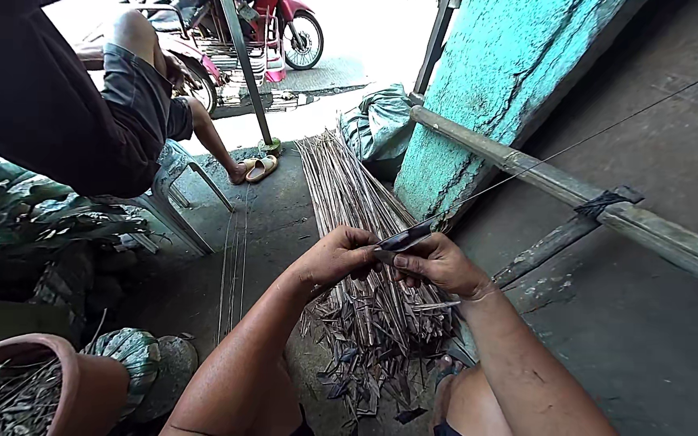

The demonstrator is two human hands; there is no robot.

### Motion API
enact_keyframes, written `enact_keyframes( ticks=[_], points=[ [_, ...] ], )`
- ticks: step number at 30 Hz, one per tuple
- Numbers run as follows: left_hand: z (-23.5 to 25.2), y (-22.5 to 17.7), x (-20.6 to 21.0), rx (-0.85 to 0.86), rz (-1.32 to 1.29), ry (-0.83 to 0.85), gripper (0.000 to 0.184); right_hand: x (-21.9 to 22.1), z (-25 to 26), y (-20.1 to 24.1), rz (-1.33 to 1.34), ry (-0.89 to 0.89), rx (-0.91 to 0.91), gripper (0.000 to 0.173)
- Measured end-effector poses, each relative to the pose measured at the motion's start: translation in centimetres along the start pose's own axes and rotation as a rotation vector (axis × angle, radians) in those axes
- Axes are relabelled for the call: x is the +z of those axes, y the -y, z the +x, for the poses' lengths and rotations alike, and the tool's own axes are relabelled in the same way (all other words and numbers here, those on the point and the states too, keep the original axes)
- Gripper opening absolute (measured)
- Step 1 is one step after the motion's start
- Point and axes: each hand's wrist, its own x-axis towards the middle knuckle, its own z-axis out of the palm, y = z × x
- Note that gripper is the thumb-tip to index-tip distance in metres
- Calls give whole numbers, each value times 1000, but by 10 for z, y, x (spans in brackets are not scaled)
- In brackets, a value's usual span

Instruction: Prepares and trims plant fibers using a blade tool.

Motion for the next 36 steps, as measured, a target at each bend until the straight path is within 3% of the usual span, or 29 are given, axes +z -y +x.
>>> enact_keyframes(
  ticks=[10, 15, 20, 26, 32, 36],
  points=[
    [-4, -7, -3, -10, -4, -22, 22, -17, 0, -4, -67, -91, -165, 13],
    [-3, -3, 2, -30, 12, 51, 24, -5, 1, 0, -24, -4, -121, 9],
    [-4, -2, -4, -27, -22, 124, 28, -20, -2, 5, -53, -68, -118, 11],
    [-1, 3, 0, -45, -49, 182, 31, -14, -3, 3, -30, 36, -121, 8],
    [-1, 1, -2, -51, -49, 151, 31, -19, -5, 8, -132, -158, -175, 13],
    [-3, 1, -5, -36, -38, 142, 31, -28, -9, 14, -116, -425, -286, 15]
  ],
)
